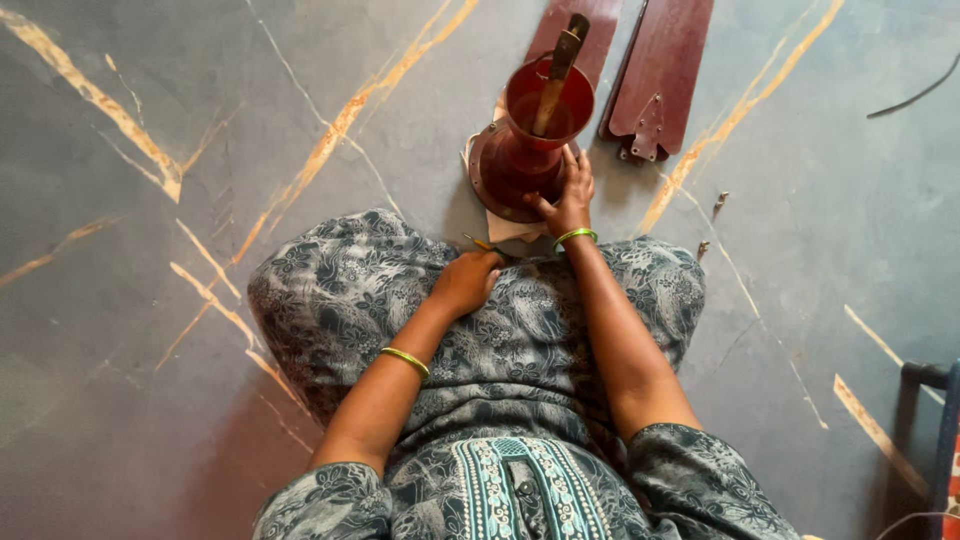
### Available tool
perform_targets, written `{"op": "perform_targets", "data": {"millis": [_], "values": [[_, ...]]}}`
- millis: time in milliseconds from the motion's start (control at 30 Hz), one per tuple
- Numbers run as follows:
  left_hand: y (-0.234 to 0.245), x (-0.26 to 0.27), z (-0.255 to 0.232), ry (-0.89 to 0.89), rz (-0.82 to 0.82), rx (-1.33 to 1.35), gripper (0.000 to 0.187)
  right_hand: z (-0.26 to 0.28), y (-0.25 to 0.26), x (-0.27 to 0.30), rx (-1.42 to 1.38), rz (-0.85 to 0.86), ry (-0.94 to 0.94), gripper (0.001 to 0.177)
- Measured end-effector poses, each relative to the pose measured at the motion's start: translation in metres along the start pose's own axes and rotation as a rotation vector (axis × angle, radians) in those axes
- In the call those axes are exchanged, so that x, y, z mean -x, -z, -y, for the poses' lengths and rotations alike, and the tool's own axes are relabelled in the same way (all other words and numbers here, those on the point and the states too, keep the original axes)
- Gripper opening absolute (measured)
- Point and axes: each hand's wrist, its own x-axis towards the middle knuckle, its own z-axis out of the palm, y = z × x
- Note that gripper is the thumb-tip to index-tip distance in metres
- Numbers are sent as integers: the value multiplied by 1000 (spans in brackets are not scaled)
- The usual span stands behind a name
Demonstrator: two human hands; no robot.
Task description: The person sits on the floor and uses a screwdriver to attach fan blades to the motor housing. They tighten screws on each blade in sequence, then rotate the fan to access the next blade.
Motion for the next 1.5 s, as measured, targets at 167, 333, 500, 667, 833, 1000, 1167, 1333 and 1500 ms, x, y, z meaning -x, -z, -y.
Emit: {"op": "perform_targets", "data": {"millis": [167, 333, 500, 667, 833, 1000, 1167, 1333, 1500], "values": [[-1, -1, 2, 3, 11, -8, 21, -14, -4, -3, 35, 6, 61, 115], [-2, -2, 2, -6, 2, -28, 22, -20, 1, -7, -32, 46, 109, 113], [-1, -3, 1, 17, 19, -14, 22, -28, 8, -17, -63, 171, 32, 112], [2, -3, -2, 39, 30, -13, 22, -45, 16, -32, 46, 249, 63, 111], [1, -2, -1, 42, 28, -14, 22, -49, 30, -49, 203, 364, 129, 108], [-4, -2, 4, 4, 10, -43, 22, -34, 50, -64, 351, 415, 279, 108], [-10, -2, 9, -22, -17, -50, 21, -14, 70, -76, 493, 507, 278, 103], [-9, -1, 6, 7, 25, -92, 22, -4, 76, -86, 642, 561, 266, 103], [-2, 0, -2, 32, 39, -47, 23, 1, 76, -99, 784, 561, 352, 108]]}}
